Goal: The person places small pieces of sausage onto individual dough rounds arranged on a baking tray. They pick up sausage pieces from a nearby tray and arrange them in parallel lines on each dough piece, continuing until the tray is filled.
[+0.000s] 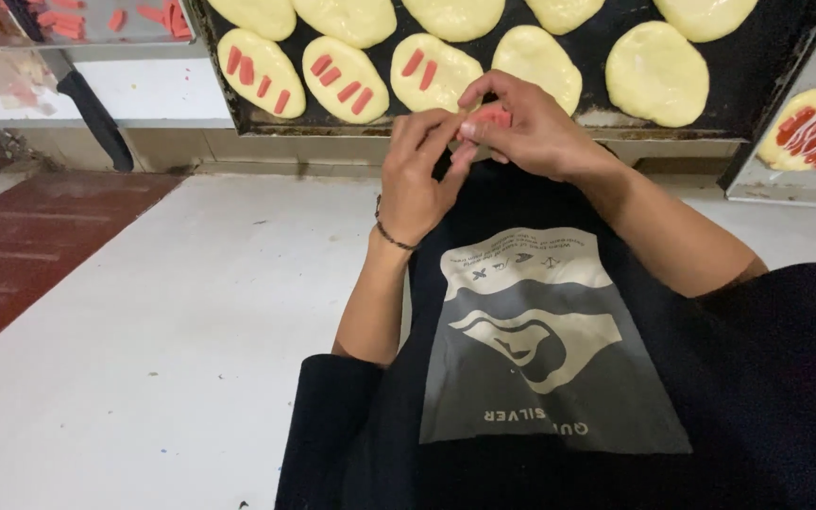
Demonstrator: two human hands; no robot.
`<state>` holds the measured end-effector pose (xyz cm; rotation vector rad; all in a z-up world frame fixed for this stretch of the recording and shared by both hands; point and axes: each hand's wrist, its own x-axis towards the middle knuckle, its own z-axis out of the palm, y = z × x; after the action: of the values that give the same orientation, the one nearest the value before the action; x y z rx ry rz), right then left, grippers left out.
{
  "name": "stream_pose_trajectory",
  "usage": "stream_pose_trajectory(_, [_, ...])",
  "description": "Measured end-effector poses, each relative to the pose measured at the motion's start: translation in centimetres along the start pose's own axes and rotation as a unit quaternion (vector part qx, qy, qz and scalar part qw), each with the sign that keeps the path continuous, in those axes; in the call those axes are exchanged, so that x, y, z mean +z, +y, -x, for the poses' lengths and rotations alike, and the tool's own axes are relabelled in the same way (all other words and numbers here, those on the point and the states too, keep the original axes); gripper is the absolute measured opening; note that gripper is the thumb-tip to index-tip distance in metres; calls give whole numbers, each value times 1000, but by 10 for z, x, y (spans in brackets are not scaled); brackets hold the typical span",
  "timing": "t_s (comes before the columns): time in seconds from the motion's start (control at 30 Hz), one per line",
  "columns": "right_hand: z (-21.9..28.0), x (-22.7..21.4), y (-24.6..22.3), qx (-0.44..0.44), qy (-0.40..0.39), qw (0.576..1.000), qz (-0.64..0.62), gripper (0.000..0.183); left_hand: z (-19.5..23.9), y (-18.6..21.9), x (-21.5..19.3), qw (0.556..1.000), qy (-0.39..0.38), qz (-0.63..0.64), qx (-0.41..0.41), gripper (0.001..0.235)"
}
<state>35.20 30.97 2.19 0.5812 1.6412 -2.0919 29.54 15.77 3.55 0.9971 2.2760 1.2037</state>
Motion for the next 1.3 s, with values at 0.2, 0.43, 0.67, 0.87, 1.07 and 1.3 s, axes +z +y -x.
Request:
stream_pose_trajectory(0.2, [2,-2,-7,19,-83,995,52,23,4,-15,5,999,-43,-4,9,16])
stream_pose_trajectory(0.43, [3,-5,2,9,-72,995,64,24,-6,-7,8,998,-50,9,44,12])
stream_pose_trajectory(0.67, [1,-10,-2,15,-81,996,-30,14,-15,-1,5,999,-8,-40,33,5])
stream_pose_trajectory(0.87, [0,-17,6,-21,11,999,42,13,-20,-37,16,992,89,-89,29,6])
stream_pose_trajectory(1.07, [0,-21,16,-92,55,987,122,9,-22,-38,21,988,53,-134,47,4])
stream_pose_trajectory(1.3, [-9,-8,23,-78,84,990,-80,27,-7,-9,10,998,-43,46,-15,25])
